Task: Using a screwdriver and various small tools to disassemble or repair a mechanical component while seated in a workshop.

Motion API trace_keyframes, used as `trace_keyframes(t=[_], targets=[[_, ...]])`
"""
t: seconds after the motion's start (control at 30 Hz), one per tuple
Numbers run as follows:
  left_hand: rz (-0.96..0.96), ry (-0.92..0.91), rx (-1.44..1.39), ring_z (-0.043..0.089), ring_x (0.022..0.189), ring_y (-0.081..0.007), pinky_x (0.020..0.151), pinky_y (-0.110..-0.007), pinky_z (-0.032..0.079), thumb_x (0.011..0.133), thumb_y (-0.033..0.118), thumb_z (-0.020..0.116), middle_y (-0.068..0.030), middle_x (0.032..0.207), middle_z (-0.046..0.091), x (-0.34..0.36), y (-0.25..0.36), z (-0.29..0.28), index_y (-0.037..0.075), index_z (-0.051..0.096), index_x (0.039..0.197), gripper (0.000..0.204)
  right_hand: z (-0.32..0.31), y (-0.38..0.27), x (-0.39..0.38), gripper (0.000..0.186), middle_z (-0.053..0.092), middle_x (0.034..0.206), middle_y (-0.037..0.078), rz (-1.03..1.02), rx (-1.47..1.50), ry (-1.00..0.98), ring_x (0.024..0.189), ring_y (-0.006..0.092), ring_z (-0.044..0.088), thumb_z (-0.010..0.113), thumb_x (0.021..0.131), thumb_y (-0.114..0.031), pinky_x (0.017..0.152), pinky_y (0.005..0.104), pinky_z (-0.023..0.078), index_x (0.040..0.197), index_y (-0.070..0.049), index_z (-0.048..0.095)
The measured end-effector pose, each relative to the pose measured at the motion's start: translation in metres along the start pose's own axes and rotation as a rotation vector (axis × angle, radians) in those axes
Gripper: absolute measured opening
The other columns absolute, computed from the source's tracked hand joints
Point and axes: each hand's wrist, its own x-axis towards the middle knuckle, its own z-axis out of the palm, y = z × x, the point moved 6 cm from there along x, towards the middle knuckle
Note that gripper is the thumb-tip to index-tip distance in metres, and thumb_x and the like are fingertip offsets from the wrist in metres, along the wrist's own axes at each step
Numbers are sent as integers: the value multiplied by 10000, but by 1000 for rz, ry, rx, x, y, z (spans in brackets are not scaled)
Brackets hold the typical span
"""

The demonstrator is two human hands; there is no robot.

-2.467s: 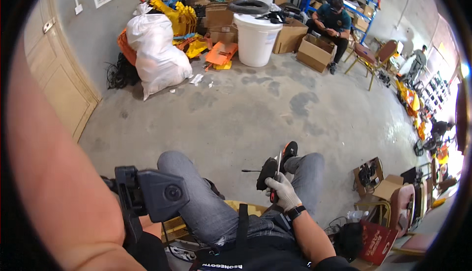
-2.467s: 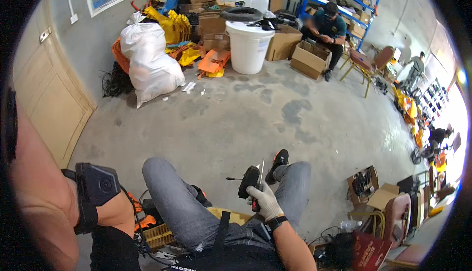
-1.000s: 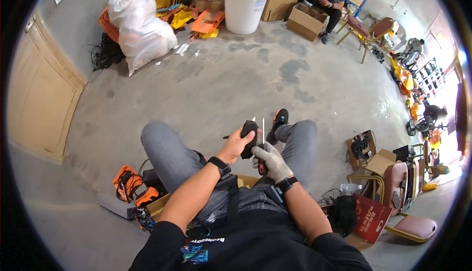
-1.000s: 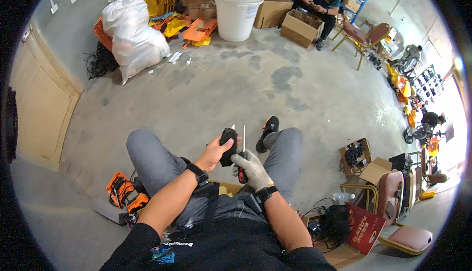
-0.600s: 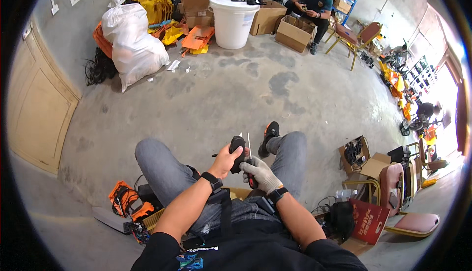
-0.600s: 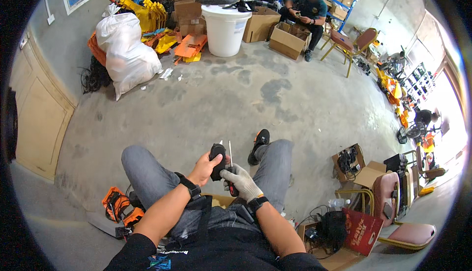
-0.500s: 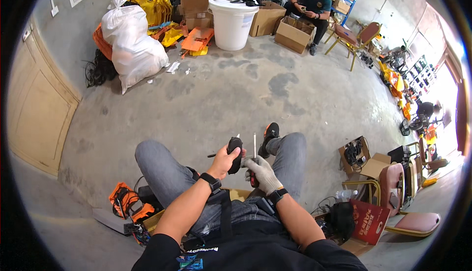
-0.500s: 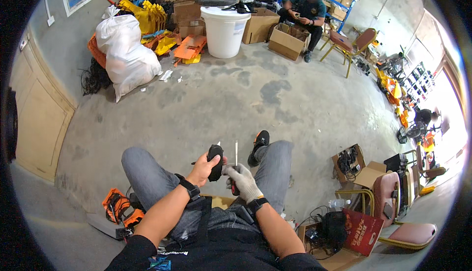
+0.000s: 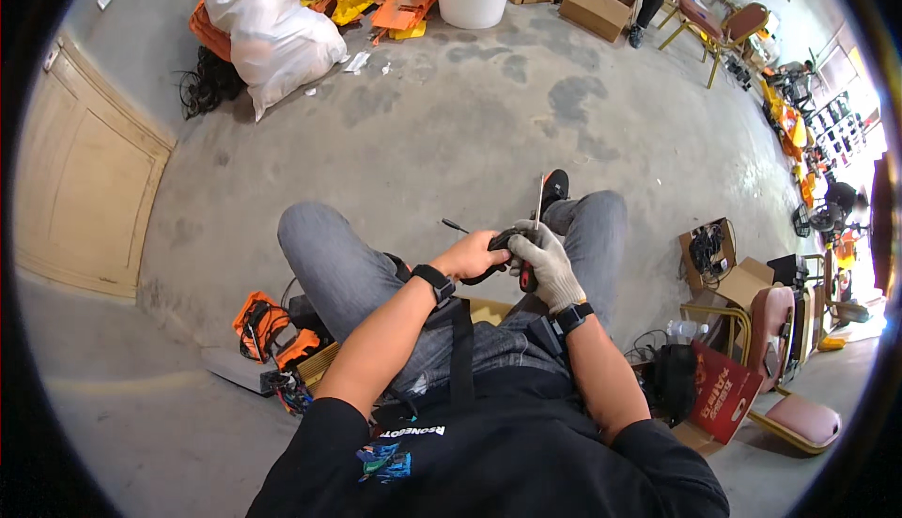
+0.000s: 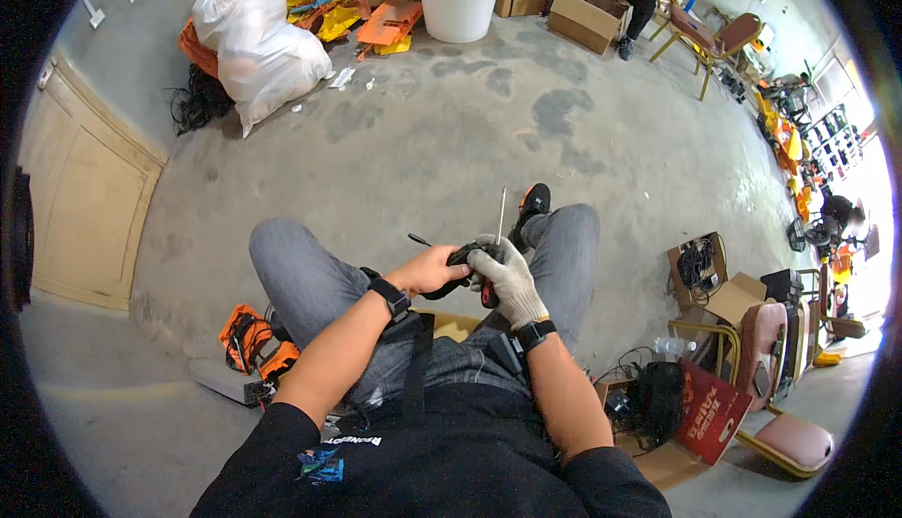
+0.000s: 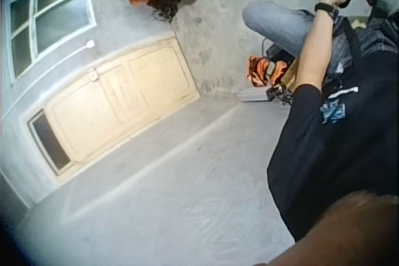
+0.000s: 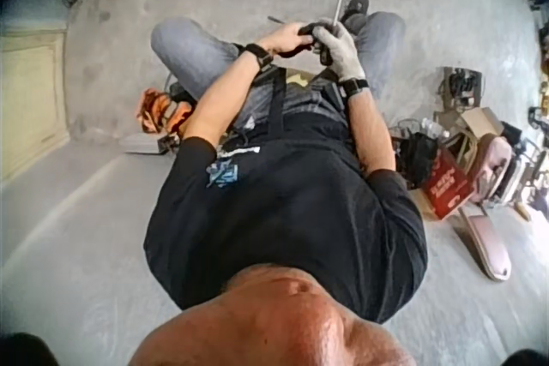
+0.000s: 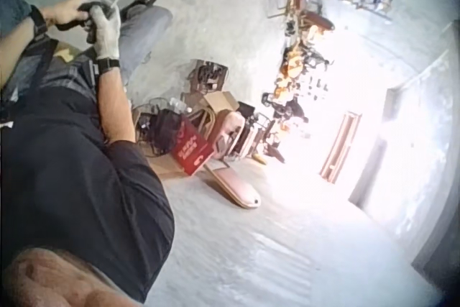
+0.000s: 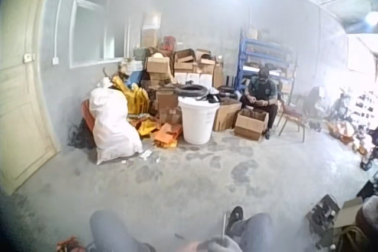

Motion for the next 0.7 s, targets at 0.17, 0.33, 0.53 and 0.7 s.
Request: trace_keyframes(t=[0.17,0.33,0.53,0.7], targets=[[-69,-9,80,565,856,-119,795,-301,471,969,156,627,-12,938,670,-7,6,3,-23,645,1080,212,4,-1,-6,379,638,902,79,7,21,-2,676,122,613,691,900,-140,621,265,535,1203,16,525],[-33,-26,13,565,823,-119,751,-295,466,970,171,628,-11,901,666,-9,11,5,-34,646,1051,221,5,-3,-8,281,663,901,67,18,34,-7,657,97,602,660,919,-115,584,238,516,1155,1,561],[-90,7,23,613,771,-154,716,-322,490,957,159,640,-63,852,692,-3,6,0,-38,660,990,201,1,-1,-1,319,658,901,74,38,25,-58,710,125,630,685,901,-130,635,269,544,1156,10,554],[-3,-45,2,605,812,-144,784,-326,503,972,171,621,-31,884,682,-2,-8,1,-23,651,1031,206,14,-5,-5,220,660,866,79,16,0,-87,648,131,615,644,925,-124,587,269,529,1084,18,588]])
